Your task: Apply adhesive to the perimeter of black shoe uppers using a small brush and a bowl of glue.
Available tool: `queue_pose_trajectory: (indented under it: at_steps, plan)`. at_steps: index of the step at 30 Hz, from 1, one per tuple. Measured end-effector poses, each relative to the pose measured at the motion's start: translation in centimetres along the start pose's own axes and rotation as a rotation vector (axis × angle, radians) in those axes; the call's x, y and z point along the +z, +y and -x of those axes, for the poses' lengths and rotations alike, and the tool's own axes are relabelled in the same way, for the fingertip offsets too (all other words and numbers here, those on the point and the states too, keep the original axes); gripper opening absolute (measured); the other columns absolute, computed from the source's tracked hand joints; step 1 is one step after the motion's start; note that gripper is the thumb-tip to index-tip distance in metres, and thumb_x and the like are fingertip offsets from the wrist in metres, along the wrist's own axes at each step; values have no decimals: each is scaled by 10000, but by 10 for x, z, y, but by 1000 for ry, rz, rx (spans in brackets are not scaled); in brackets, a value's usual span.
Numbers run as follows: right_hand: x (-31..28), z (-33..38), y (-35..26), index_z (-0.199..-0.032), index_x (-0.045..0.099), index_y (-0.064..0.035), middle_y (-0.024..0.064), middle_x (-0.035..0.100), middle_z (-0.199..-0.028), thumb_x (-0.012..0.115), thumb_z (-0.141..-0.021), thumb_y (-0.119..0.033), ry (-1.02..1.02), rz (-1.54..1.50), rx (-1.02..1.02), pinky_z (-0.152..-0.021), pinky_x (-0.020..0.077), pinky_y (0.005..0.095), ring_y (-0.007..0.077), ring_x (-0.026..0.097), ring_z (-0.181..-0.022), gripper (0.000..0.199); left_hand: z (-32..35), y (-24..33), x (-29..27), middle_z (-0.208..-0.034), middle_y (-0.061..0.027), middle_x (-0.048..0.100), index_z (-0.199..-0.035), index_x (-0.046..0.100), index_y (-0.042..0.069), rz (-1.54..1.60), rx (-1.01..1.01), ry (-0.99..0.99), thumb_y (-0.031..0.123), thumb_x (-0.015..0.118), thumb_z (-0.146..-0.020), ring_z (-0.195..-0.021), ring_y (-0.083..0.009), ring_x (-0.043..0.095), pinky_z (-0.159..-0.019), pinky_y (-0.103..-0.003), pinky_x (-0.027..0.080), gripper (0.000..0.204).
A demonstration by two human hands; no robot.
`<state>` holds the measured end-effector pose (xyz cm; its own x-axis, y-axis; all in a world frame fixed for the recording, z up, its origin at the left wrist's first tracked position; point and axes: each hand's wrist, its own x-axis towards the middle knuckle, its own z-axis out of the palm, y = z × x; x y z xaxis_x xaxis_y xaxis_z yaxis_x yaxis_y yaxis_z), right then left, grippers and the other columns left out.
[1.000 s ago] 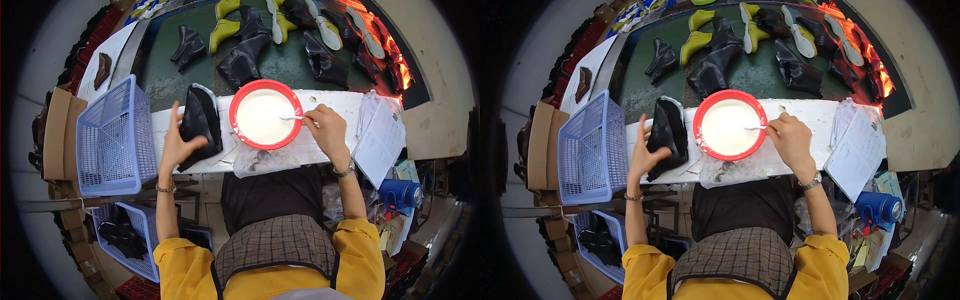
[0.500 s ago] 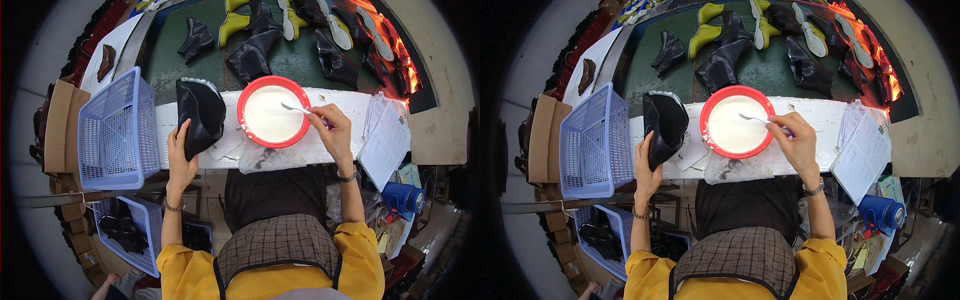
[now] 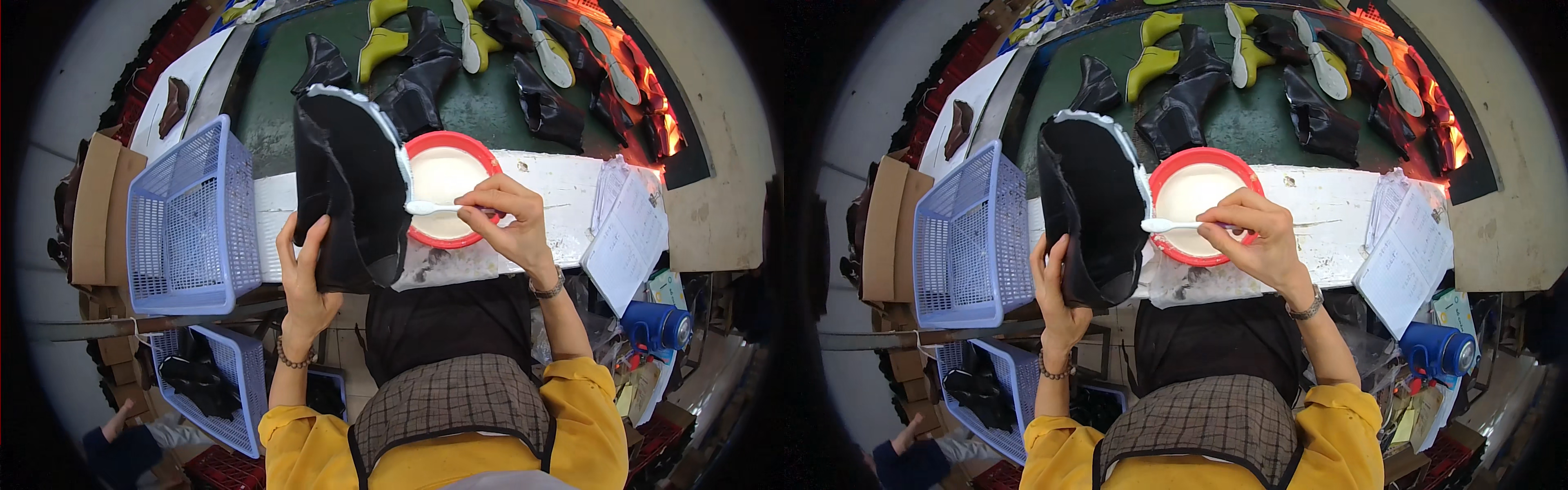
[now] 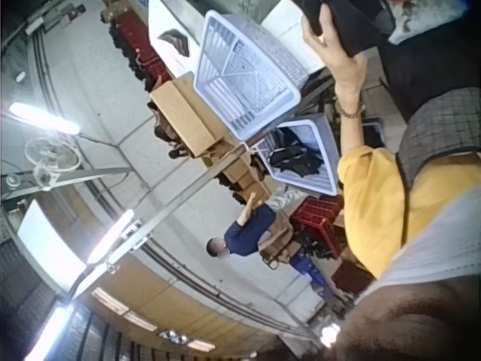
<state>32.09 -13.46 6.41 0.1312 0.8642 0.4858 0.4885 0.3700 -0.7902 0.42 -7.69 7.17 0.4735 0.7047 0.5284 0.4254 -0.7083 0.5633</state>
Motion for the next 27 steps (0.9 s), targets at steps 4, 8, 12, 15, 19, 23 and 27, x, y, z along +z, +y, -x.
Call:
queue_pose_trajectory:
  at_steps: [4, 8, 12, 15, 19, 23, 27]
  plan:
    - [0, -11, -2, -991, 807, -32, 38, 697, -901, 811, -849, -19, 90, 50, 61, -601, 434, 216, 76, 603, -740, 143, -6, 4, 3, -1500, -251, 364, -1414, 593, 37, -22, 59, 11, -129, 734, -749, -1288, -387, 541, -951, -373, 586, 700]
    - [4, -10, -2, -1014, 807, -26, 49, 691, -932, 817, -836, 7, 84, -36, -42, -637, 478, 223, 92, 627, -769, 181, -19, 4, 7, -1488, -231, 366, -1415, 598, 60, -93, 114, 106, -102, 768, -748, -1287, -375, 533, -919, -367, 608, 707]
    - [3, 2, -9, -997, 805, -30, 51, 703, -914, 831, -821, -9, 10, -28, -46, -666, 527, 258, 126, 672, -776, 180, -32, 0, 15, -1470, -213, 395, -1404, 618, 93, -180, 159, 195, -68, 801, -742, -1315, -369, 493, -912, -357, 610, 706]
    - [3, 6, -12, -985, 806, -32, 52, 706, -894, 834, -812, -10, 6, -10, -63, -661, 525, 264, 134, 672, -770, 176, -36, -8, 24, -1460, -201, 414, -1397, 632, 121, -170, 147, 275, -27, 811, -755, -1320, -360, 475, -896, -348, 601, 683]
    - [0, 9, -22, -975, 805, -31, 55, 706, -860, 829, -820, -21, -57, -53, 6, -649, 518, 267, 140, 664, -734, 157, -38, -16, 31, -1505, -231, 396, -1422, 603, 75, -285, 144, 250, -18, 797, -803, -1387, -412, 457, -1077, -430, 492, 656]
    - [-1, 7, -23, -963, 801, -15, 53, 700, -816, 802, -861, -60, -178, -108, 98, -600, 491, 274, 140, 643, -676, 111, -39, -30, 42, -1488, -183, 434, -1351, 686, 174, -239, 156, 261, -11, 780, -814, -1335, -376, 469, -902, -349, 569, 575]
    - [-14, 12, 4, -939, 805, -34, 59, 695, -789, 788, -879, -105, -117, -108, 234, -577, 473, 291, 155, 638, -650, 95, -49, -20, 30, -1423, -212, 524, -1362, 672, 113, -124, 86, 235, -150, 663, -801, -1297, -337, 553, -967, -340, 537, 619]
